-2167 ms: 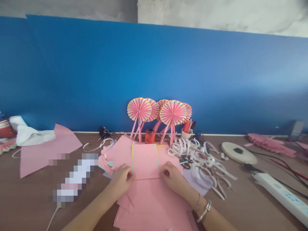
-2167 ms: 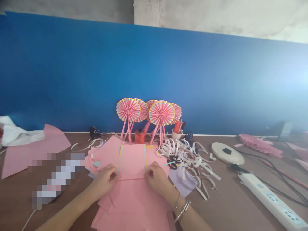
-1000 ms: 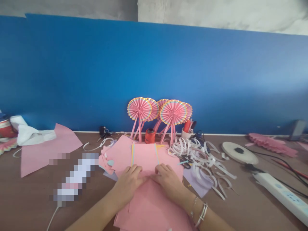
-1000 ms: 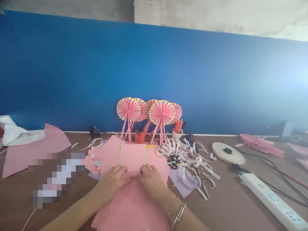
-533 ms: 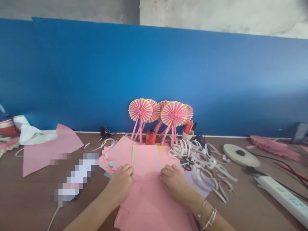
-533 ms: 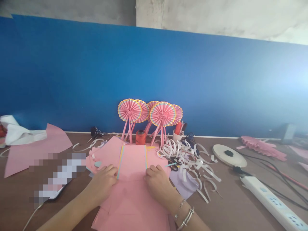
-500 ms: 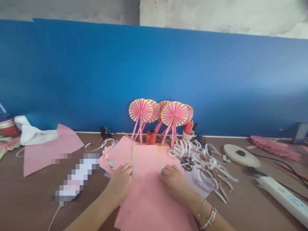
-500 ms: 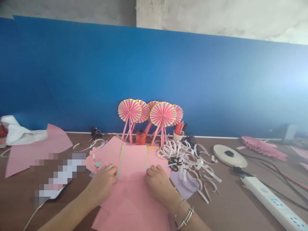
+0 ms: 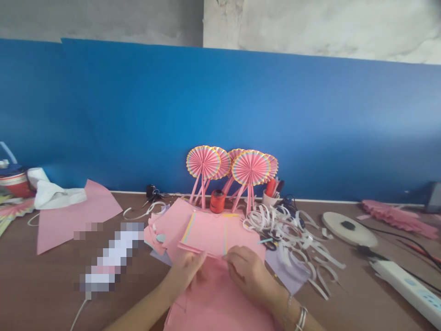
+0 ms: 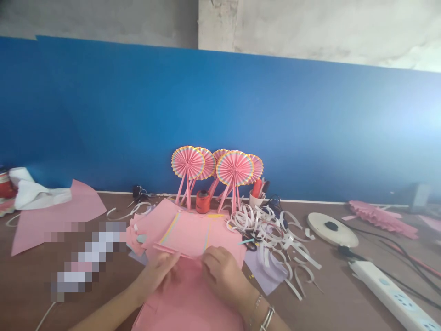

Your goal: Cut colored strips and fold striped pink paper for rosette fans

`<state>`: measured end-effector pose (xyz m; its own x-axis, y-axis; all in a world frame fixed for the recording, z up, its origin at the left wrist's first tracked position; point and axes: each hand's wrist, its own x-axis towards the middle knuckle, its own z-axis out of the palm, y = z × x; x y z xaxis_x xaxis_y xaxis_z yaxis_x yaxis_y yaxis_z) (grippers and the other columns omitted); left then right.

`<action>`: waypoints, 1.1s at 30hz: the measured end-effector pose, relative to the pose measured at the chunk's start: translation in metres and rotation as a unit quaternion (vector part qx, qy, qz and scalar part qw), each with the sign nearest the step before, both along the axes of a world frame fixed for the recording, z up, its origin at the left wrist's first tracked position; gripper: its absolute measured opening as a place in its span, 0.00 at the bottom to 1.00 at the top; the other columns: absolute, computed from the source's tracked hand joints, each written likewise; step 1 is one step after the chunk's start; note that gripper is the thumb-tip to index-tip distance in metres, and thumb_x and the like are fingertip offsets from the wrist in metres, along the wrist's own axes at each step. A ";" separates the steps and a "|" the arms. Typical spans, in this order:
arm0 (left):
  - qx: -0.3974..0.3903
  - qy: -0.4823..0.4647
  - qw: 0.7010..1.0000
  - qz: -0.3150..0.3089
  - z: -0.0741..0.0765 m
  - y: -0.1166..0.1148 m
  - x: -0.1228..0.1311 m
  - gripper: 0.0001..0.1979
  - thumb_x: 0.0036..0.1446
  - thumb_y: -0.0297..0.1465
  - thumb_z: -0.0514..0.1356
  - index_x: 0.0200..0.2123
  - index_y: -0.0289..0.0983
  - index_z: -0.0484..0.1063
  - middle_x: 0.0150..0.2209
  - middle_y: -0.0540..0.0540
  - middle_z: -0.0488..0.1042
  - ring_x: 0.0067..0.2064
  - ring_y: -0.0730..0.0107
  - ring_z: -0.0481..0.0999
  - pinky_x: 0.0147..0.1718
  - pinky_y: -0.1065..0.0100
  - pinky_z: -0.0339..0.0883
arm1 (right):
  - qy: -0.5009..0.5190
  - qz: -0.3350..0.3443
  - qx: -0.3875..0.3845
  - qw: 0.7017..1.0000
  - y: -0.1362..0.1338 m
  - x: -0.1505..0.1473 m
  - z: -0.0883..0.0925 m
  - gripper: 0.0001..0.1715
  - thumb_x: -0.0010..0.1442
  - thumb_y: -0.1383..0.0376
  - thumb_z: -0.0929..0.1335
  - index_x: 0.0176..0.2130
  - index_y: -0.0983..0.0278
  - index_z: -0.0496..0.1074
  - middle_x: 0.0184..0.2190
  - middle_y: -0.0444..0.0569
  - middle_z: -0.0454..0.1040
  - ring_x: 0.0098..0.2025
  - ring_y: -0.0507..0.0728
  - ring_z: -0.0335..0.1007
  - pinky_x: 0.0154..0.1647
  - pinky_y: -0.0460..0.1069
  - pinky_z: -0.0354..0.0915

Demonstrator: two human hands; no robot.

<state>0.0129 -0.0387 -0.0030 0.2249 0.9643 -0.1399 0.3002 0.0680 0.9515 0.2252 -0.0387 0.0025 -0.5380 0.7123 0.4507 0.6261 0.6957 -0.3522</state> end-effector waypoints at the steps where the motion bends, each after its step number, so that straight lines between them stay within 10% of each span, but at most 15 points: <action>1: -0.029 -0.031 0.999 0.031 0.000 0.000 0.004 0.24 0.53 0.50 0.49 0.15 0.39 0.63 0.12 0.53 0.59 0.16 0.73 0.59 0.18 0.71 0.52 | -0.016 0.022 0.005 1.000 -0.003 -0.002 0.001 0.14 0.60 0.73 0.59 0.39 0.63 0.71 0.34 0.51 0.73 0.37 0.56 0.67 0.39 0.51 0.63; 7: 0.023 -0.038 0.987 0.153 0.006 0.003 -0.001 0.20 0.46 0.46 0.55 0.14 0.41 0.52 0.12 0.55 0.55 0.18 0.72 0.59 0.20 0.70 0.52 | -0.032 0.036 -0.050 0.998 -0.005 -0.003 0.009 0.19 0.61 0.65 0.62 0.52 0.62 0.66 0.47 0.55 0.71 0.49 0.59 0.65 0.50 0.54 0.62; 12: 0.101 -0.103 0.980 0.138 0.021 -0.001 -0.011 0.12 0.46 0.40 0.55 0.24 0.37 0.66 0.25 0.48 0.71 0.32 0.63 0.70 0.32 0.68 0.63 | -0.057 0.009 -0.064 0.996 0.005 0.003 0.001 0.24 0.64 0.63 0.59 0.58 0.60 0.60 0.56 0.54 0.65 0.57 0.58 0.59 0.57 0.56 0.58; 19: -0.029 -0.212 0.950 0.227 0.014 0.017 -0.040 0.09 0.38 0.37 0.56 0.16 0.40 0.59 0.15 0.52 0.63 0.23 0.65 0.69 0.25 0.65 0.64 | -0.023 -0.054 -0.100 0.993 0.012 0.009 -0.014 0.23 0.61 0.69 0.59 0.56 0.63 0.62 0.54 0.56 0.66 0.57 0.61 0.59 0.57 0.60 0.56; 27: -0.256 -0.333 0.907 0.040 0.022 0.010 -0.038 0.08 0.32 0.31 0.54 0.19 0.34 0.69 0.19 0.47 0.71 0.21 0.68 0.70 0.23 0.68 0.62 | 0.191 -0.002 -0.233 0.954 0.013 0.004 -0.024 0.37 0.59 0.70 0.59 0.64 0.58 0.42 0.45 0.52 0.70 0.44 0.54 0.69 0.47 0.53 0.65; 33: -0.216 -0.371 0.903 -0.016 0.033 0.008 -0.038 0.12 0.34 0.33 0.57 0.26 0.34 0.73 0.20 0.46 0.73 0.25 0.63 0.74 0.28 0.65 0.65 | 0.293 0.035 -0.276 0.915 0.018 0.010 -0.022 0.23 0.62 0.62 0.59 0.56 0.59 0.60 0.50 0.54 0.69 0.43 0.56 0.69 0.43 0.53 0.67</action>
